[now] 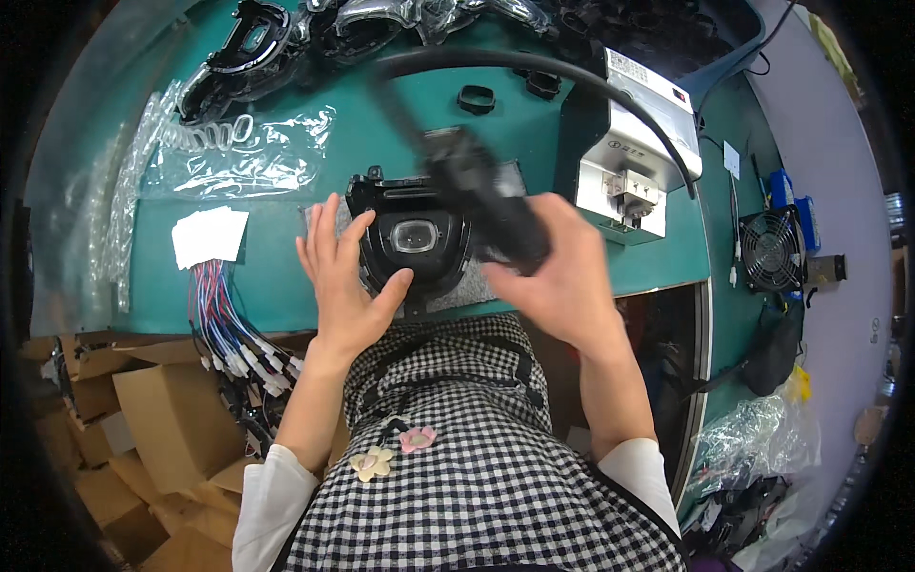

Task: The person assembles black plastic housings by inserting white rectangular components and using a handheld tool to secure them. They repeatedly pick up housings from a green workbench, place the components inside, and apply the tool to fasten them before moving to the next unit.

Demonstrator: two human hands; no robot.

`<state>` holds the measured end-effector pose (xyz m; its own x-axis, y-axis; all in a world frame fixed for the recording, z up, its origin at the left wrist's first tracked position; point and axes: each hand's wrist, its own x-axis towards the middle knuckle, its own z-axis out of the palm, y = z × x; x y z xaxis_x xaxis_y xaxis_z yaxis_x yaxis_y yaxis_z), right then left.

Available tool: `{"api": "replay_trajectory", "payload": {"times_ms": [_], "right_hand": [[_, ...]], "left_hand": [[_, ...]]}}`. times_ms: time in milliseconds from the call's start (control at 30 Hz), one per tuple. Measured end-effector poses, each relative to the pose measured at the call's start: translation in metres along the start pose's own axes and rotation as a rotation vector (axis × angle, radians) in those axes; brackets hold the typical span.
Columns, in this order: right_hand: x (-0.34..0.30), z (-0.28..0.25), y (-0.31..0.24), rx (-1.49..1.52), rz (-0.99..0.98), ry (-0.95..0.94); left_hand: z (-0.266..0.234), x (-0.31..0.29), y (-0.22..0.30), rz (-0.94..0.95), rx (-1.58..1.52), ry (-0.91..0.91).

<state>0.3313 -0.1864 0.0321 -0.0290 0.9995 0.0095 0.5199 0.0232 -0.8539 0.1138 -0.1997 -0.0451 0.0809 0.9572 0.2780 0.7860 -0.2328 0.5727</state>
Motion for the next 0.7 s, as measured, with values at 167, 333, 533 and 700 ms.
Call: {"api": "replay_trajectory", "payload": {"times_ms": [167,333,533,700], "right_hand": [[0.031,0.048,-0.014,-0.328,-0.304,-0.195],[0.040,0.067,-0.009,-0.502,-0.214,-0.275],[0.032,0.039,-0.013,-0.313,-0.358,-0.175],[0.009,0.013,-0.003,-0.063,0.038,-0.128]], "left_hand": [[0.015,-0.006,0.002,-0.057,-0.003,-0.080],[0.016,-0.005,0.001,-0.065,-0.031,-0.063],[0.010,-0.002,-0.007,0.016,-0.133,0.068],[0.005,0.017,0.000,0.090,-0.179,0.051]]}}
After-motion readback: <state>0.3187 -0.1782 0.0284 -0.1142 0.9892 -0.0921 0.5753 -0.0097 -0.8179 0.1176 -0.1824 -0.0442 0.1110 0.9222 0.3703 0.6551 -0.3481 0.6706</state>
